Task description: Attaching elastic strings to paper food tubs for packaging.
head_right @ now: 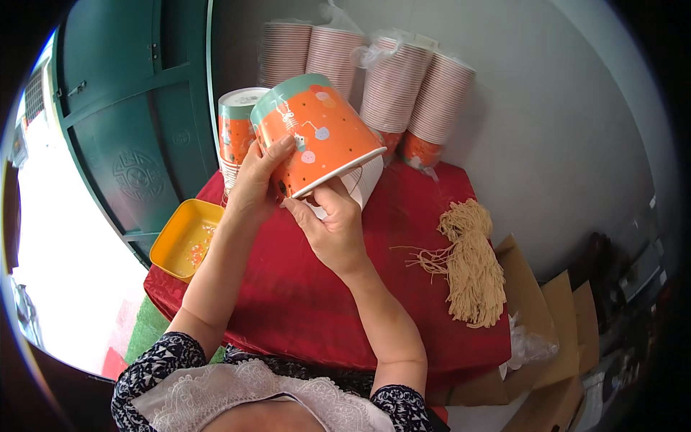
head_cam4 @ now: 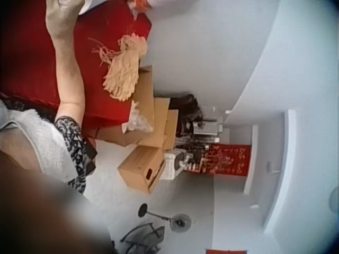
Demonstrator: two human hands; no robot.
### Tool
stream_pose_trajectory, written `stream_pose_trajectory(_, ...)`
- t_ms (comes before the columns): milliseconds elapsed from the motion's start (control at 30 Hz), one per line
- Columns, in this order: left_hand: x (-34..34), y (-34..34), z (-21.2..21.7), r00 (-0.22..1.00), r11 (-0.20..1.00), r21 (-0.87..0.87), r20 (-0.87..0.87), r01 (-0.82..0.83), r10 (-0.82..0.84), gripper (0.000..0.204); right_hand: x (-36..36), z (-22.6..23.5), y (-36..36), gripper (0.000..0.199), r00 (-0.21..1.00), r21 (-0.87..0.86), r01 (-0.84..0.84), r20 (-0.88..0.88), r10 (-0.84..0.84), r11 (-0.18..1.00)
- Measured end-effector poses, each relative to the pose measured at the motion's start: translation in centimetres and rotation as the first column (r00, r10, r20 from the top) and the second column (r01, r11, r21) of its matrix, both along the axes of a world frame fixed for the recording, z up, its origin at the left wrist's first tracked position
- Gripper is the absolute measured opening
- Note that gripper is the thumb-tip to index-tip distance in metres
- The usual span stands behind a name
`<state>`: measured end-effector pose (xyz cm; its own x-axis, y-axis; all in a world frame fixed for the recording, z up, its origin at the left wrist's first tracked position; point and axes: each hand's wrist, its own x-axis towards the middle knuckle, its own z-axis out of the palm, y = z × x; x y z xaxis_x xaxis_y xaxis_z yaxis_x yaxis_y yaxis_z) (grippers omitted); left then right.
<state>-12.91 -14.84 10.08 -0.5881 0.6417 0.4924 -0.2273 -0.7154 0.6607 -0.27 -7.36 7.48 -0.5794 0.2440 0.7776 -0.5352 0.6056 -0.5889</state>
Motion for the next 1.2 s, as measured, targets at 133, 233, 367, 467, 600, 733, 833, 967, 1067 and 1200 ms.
stream_pose_trajectory(133, 0.2, 0.0, 0.0, 0.998, 0.998, 0.036, -0.025, -0.060, 0.061, 0.055, -0.6, -0.7, 0.0, 0.014, 0.983, 0.078, 0.122, -0.151, -0.109, 0.989)
stream_pose_trajectory(233, 0.8, -0.3, 0.2, 0.972, 0.975, 0.037, -0.079, -0.220, 0.222, 0.062, -0.9, -0.9, -0.5, 0.017, 0.963, 0.087, 0.173, -0.226, -0.149, 0.981)
stream_pose_trajectory(367, 1.4, -1.1, 0.8, 0.900, 0.913, 0.093, -0.152, -0.397, 0.407, 0.084, -1.4, -1.0, -0.9, 0.016, 0.908, 0.179, 0.314, -0.343, -0.239, 0.932)
stream_pose_trajectory(467, 1.8, -1.3, 0.9, 0.849, 0.867, 0.099, -0.175, -0.488, 0.498, 0.083, -1.2, -0.8, -1.3, 0.013, 0.828, 0.295, 0.511, -0.423, -0.369, 0.807)
stream_pose_trajectory(600, -0.2, -1.4, 0.9, 0.925, 0.931, 0.118, -0.122, -0.346, 0.359, 0.074, -0.7, -0.2, -0.5, 0.016, 0.864, 0.317, 0.444, -0.400, -0.306, 0.838)
stream_pose_trajectory(733, -0.9, -2.4, 1.3, 0.988, 0.985, 0.079, -0.025, -0.150, 0.153, 0.053, 0.2, 0.1, 2.9, 0.014, 0.841, 0.104, 0.460, -0.370, -0.395, 0.882)
stream_pose_trajectory(833, -0.4, -2.8, 1.5, 0.989, 0.990, 0.032, -0.053, -0.140, 0.141, 0.057, 0.2, 0.0, 4.9, 0.015, 0.806, -0.062, 0.526, -0.281, -0.521, 0.848)
stream_pose_trajectory(967, 0.4, -2.8, 1.3, 0.993, 0.994, -0.012, -0.056, -0.108, 0.107, 0.059, -0.4, -0.7, 6.7, 0.017, 0.763, -0.077, 0.586, -0.282, -0.581, 0.807)
stream_pose_trajectory(1067, 1.1, -2.9, 1.4, 0.994, 0.998, -0.006, -0.085, -0.065, 0.065, 0.059, -0.4, -1.0, 6.8, 0.020, 0.845, -0.163, 0.497, -0.130, -0.518, 0.852)
stream_pose_trajectory(1200, 2.1, -2.7, 1.5, 0.991, 0.999, 0.006, -0.130, -0.037, 0.037, 0.062, -0.4, -1.3, 6.9, 0.026, 0.823, -0.114, 0.554, -0.074, -0.563, 0.824)
